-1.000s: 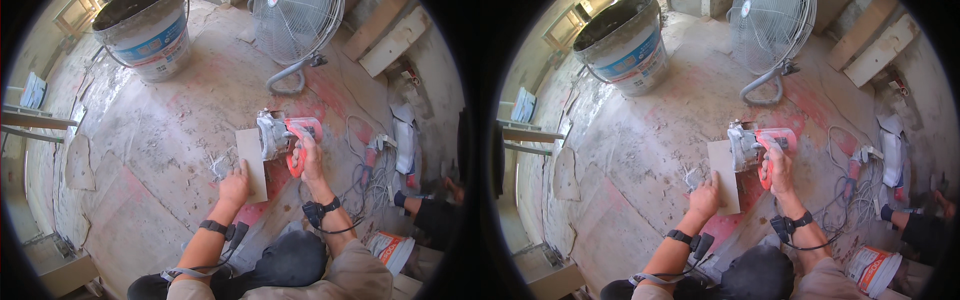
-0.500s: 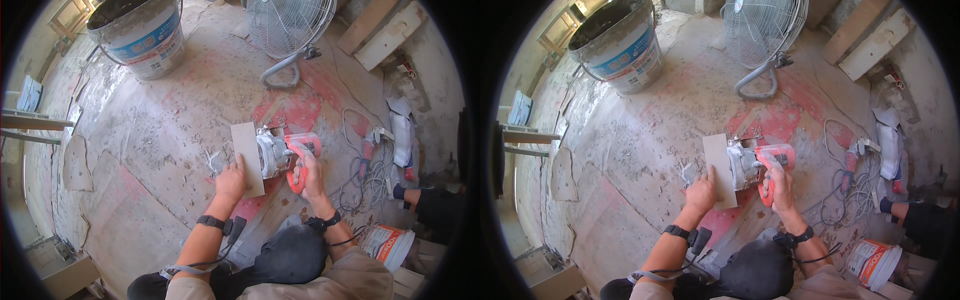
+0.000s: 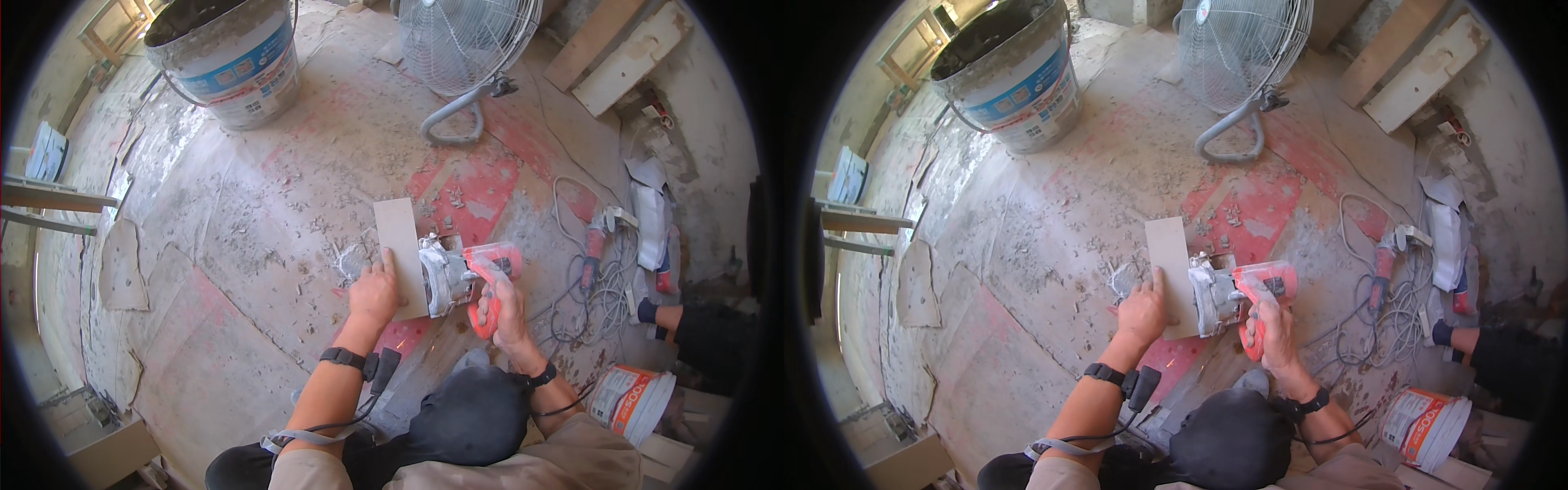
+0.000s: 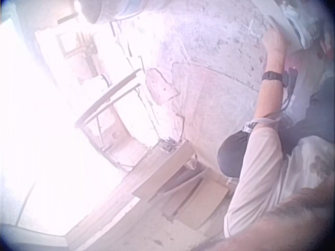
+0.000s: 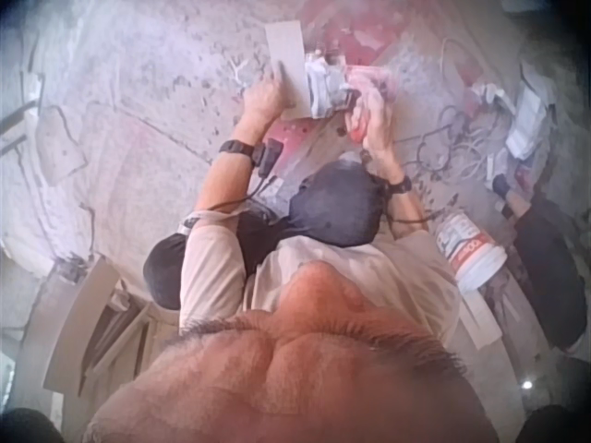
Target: Measuring a wall gap, marking a tile, and cutting the tile using a manual cutter and an angle grinder.
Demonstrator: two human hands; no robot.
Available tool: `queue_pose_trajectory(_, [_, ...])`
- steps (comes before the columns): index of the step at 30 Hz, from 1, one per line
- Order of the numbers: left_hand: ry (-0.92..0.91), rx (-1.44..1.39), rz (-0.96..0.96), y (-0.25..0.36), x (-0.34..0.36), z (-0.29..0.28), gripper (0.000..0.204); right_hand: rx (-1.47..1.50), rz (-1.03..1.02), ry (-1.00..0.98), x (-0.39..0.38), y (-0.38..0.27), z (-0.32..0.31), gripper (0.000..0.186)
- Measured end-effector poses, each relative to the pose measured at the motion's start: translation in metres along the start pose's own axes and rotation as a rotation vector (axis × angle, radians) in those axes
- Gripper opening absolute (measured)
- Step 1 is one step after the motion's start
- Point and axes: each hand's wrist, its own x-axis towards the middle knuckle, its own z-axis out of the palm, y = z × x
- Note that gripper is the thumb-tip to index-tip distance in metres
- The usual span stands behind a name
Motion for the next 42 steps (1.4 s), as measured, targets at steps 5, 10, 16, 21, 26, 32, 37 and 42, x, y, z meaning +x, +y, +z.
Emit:
queue_pose_trajectory(5, [-0.002, -0.004, 0.015, 0.004, 0.002, -0.001, 0.11, -0.001, 0.019, -0.001, -0.018, 0.006, -0.013, 0.057])
queue_pose_trajectory(10, [-0.003, 0.013, 0.011, 0.003, 0.003, -0.006, 0.11, 0.027, 0.103, 0.041, -0.034, 0.018, -0.035, 0.053])
queue_pose_trajectory(16, [0.146, -0.075, -0.115, 0.038, 0.022, -0.005, 0.1, 0.053, 0.03, 0.099, -0.058, 0.001, -0.066, 0.052])
queue_pose_trajectory(21, [0.401, -0.04, -0.374, 0.06, 0.042, -0.003, 0.099, 0.02, -0.044, 0.127, -0.063, -0.002, -0.086, 0.056])
queue_pose_trajectory(26, [0.292, -0.06, -0.117, 0.029, 0.019, -0.021, 0.107, 0.104, -0.126, 0.184, -0.062, -0.008, -0.109, 0.049])
queue_pose_trajectory(32, [0.121, 0.213, 0.405, -0.013, -0.017, -0.025, 0.099, 0.121, -0.083, 0.15, -0.046, -0.01, -0.108, 0.052])
queue_pose_trajectory(37, [0.036, 0.25, 0.313, -0.008, -0.008, -0.008, 0.094, 0.088, -0.026, 0.062, -0.028, 0.006, -0.103, 0.047])
queue_pose_trajectory(42, [0.027, 0.341, 0.298, 0.001, -0.012, -0.009, 0.078, 0.223, -0.066, 0.073, -0.008, 0.017, -0.081, 0.033])
